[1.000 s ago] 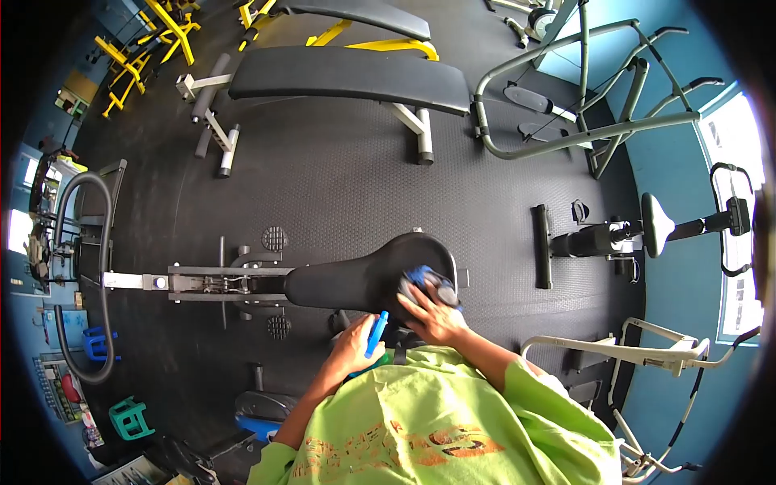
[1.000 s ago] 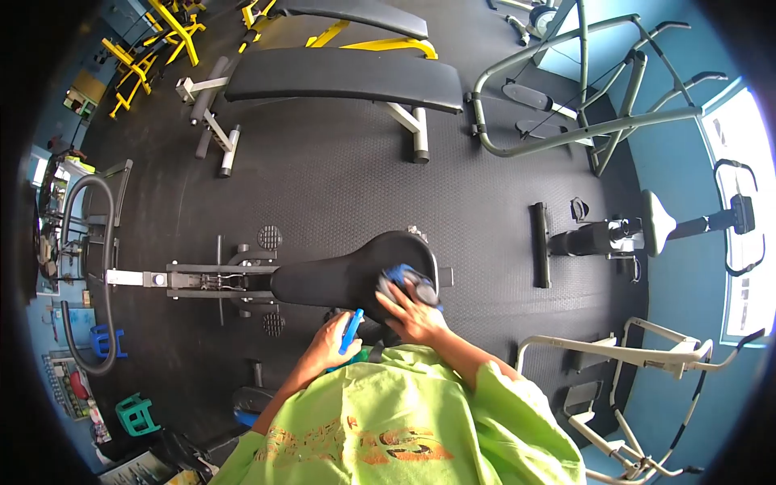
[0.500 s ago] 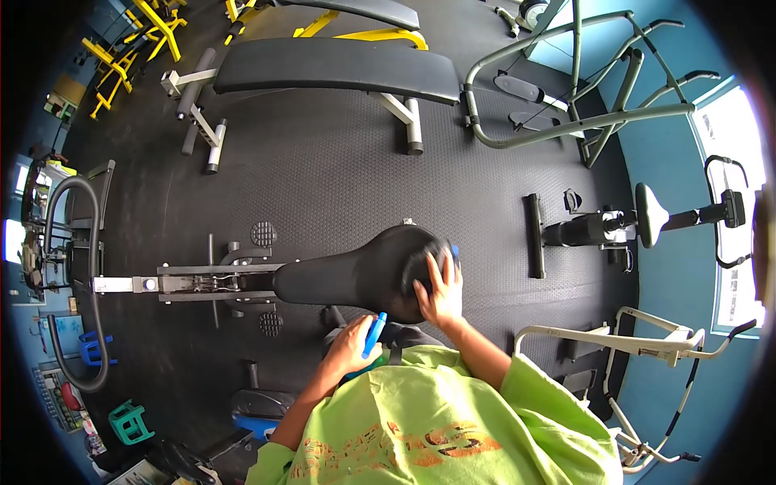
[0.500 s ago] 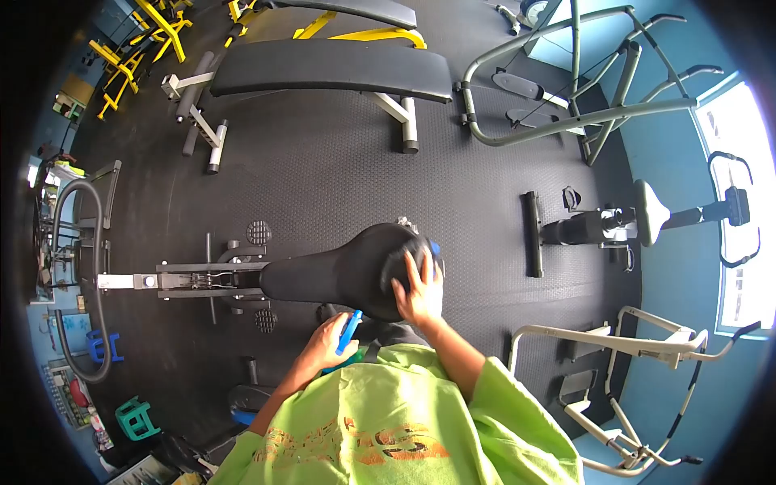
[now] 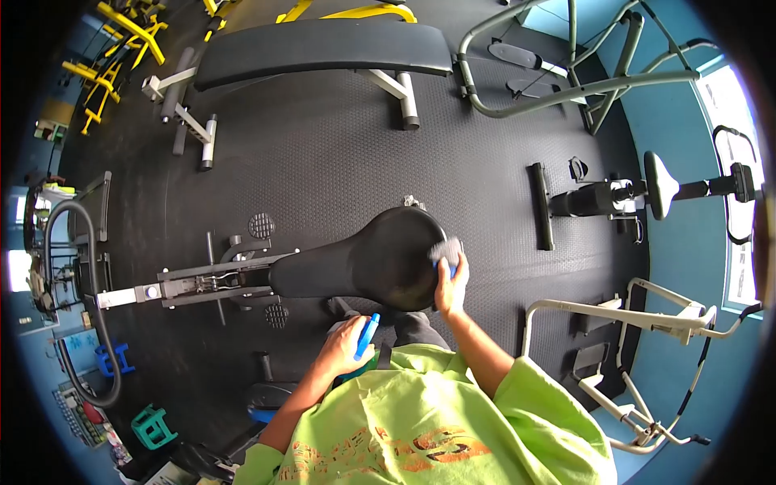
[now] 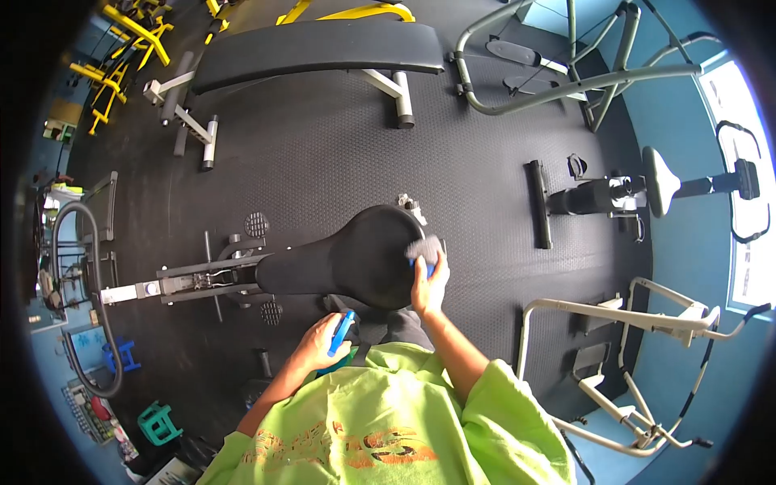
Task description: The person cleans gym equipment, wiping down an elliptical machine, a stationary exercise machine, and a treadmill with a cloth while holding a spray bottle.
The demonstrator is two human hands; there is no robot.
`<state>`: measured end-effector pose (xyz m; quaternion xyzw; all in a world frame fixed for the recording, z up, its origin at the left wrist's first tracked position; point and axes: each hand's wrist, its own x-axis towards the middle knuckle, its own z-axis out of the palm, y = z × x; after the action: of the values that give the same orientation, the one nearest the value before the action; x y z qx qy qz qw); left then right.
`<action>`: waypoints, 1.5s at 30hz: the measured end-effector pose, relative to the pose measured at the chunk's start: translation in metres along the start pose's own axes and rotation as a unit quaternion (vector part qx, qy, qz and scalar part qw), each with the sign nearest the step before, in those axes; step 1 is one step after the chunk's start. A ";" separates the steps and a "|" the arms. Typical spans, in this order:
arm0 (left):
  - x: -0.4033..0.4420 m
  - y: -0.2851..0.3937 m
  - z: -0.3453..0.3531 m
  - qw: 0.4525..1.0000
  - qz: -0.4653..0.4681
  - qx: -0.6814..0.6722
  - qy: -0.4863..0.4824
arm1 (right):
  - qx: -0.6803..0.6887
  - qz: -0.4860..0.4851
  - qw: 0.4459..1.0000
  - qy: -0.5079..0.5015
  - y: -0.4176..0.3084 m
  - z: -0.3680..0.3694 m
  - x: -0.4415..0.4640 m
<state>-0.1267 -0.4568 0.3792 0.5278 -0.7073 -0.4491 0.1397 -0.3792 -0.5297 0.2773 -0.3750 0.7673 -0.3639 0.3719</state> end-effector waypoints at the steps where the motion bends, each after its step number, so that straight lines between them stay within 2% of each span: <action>1: -0.002 -0.004 -0.001 1.000 -0.007 0.000 -0.011 | 0.068 0.041 0.997 0.017 0.012 0.006 -0.019; 2: -0.004 -0.005 -0.004 1.000 -0.009 0.002 -0.018 | 0.126 0.092 0.986 0.064 0.023 0.020 -0.041; 4: -0.005 -0.005 -0.013 0.999 -0.002 0.007 -0.034 | 0.210 0.125 0.966 0.085 0.024 0.041 -0.077; 5: -0.004 -0.003 -0.020 0.999 -0.003 0.011 -0.039 | 0.214 0.130 0.964 0.087 0.019 0.052 -0.081; 7: -0.006 0.003 -0.036 0.999 -0.025 0.016 -0.035 | 0.195 0.227 0.936 0.183 0.004 0.073 -0.090; 8: -0.008 0.005 -0.043 0.998 -0.025 0.021 -0.044 | 0.199 0.235 0.933 0.187 -0.007 0.081 -0.096; 10: -0.010 0.006 -0.055 0.997 -0.069 -0.024 -0.011 | 0.241 0.323 0.896 0.185 -0.031 0.092 -0.109; 11: -0.015 -0.007 -0.055 0.998 -0.052 -0.020 -0.002 | 0.277 0.391 0.866 0.142 -0.044 0.101 -0.118; 12: -0.017 -0.013 -0.059 0.999 -0.039 -0.008 -0.001 | 0.364 0.423 0.823 0.103 -0.004 0.148 -0.132; 13: -0.019 -0.018 -0.062 0.999 -0.049 -0.007 -0.010 | 0.373 0.472 0.798 -0.027 -0.007 0.145 -0.135; 14: -0.022 -0.021 -0.066 0.998 -0.060 -0.005 -0.018 | 0.318 0.390 0.859 -0.094 -0.033 0.149 -0.140; 16: -0.026 -0.023 -0.079 0.997 -0.063 0.012 -0.037 | 0.380 0.366 0.850 0.001 -0.050 0.169 -0.142; 18: -0.030 -0.027 -0.096 0.997 -0.062 -0.013 -0.039 | 0.397 0.458 0.785 -0.130 -0.073 0.119 -0.132; 19: -0.035 -0.037 -0.102 0.997 -0.058 -0.015 -0.041 | 0.424 0.436 0.779 -0.150 -0.078 0.093 -0.133; 20: -0.037 -0.040 -0.109 0.997 -0.060 -0.017 -0.041 | 0.387 0.405 0.811 -0.169 -0.084 0.060 -0.133; 21: -0.041 -0.048 -0.114 0.999 -0.042 -0.016 -0.028 | 0.361 0.355 0.851 -0.142 -0.071 0.039 -0.132; 22: -0.045 -0.056 -0.118 0.999 -0.025 -0.016 -0.014 | 0.351 0.281 0.888 -0.101 -0.062 0.015 -0.131; 24: -0.048 -0.060 -0.129 1.000 -0.021 -0.020 -0.002 | 0.284 0.058 0.957 0.014 -0.058 -0.022 -0.105; 25: -0.050 -0.063 -0.134 1.000 -0.017 -0.018 -0.002 | 0.183 0.015 0.981 0.064 -0.070 -0.036 -0.082; 26: -0.054 -0.069 -0.135 1.000 -0.019 -0.023 0.010 | 0.198 -0.013 0.978 0.064 -0.073 -0.040 -0.054; 27: -0.057 -0.079 -0.134 1.000 -0.006 -0.002 0.020 | 0.167 -0.088 0.981 0.054 -0.075 -0.039 -0.020; 29: -0.066 -0.088 -0.131 0.999 -0.007 0.013 0.044 | 0.031 -0.121 0.991 -0.048 -0.090 -0.027 0.052; 30: -0.068 -0.090 -0.130 0.999 -0.013 0.014 0.048 | -0.218 -0.169 0.958 -0.081 -0.105 -0.011 0.080; 31: -0.072 -0.091 -0.129 0.998 -0.021 0.014 0.052 | -0.281 -0.212 0.935 -0.044 -0.105 0.024 0.098; 32: -0.076 -0.088 -0.128 0.997 -0.036 0.007 0.063 | -0.388 -0.284 0.874 -0.078 -0.068 0.062 0.128; 33: -0.078 -0.082 -0.128 0.996 -0.049 -0.007 0.073 | -0.451 -0.183 0.859 -0.161 -0.142 0.082 0.091; 34: -0.081 -0.079 -0.127 0.995 -0.058 -0.021 0.084 | -0.510 -0.235 0.805 -0.192 -0.157 0.106 0.074; 35: -0.086 -0.081 -0.121 0.991 -0.075 -0.047 0.105 | -0.562 -0.311 0.723 -0.254 -0.151 0.130 0.056; 36: -0.092 -0.081 -0.117 0.988 -0.084 -0.055 0.118 | -0.572 -0.302 0.693 -0.319 -0.150 0.155 0.027; 37: -0.098 -0.082 -0.113 0.984 -0.080 -0.065 0.145 | -0.514 -0.264 0.750 -0.321 -0.155 0.174 -0.007; 38: -0.104 -0.082 -0.108 0.979 -0.075 -0.075 0.174 | -0.390 -0.252 0.836 -0.291 -0.147 0.184 -0.028; 40: -0.115 -0.083 -0.106 0.972 -0.084 -0.086 0.202 | -0.276 -0.391 0.849 -0.224 -0.117 0.187 -0.040; 42: -0.124 -0.090 -0.105 0.963 -0.098 -0.120 0.221 | -0.309 -0.348 0.842 -0.272 -0.121 0.162 -0.023; 44: -0.131 -0.095 -0.105 0.955 -0.094 -0.135 0.247 | -0.453 -0.156 0.835 -0.269 -0.161 0.137 -0.001; 45: -0.133 -0.097 -0.107 0.956 -0.103 -0.136 0.240 | -0.470 -0.282 0.817 -0.178 -0.135 0.136 0.021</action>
<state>0.0591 -0.3971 0.4002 0.6661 -0.5266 -0.4133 0.3289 -0.2327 -0.6466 0.3222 -0.7625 0.6261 0.0254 0.1611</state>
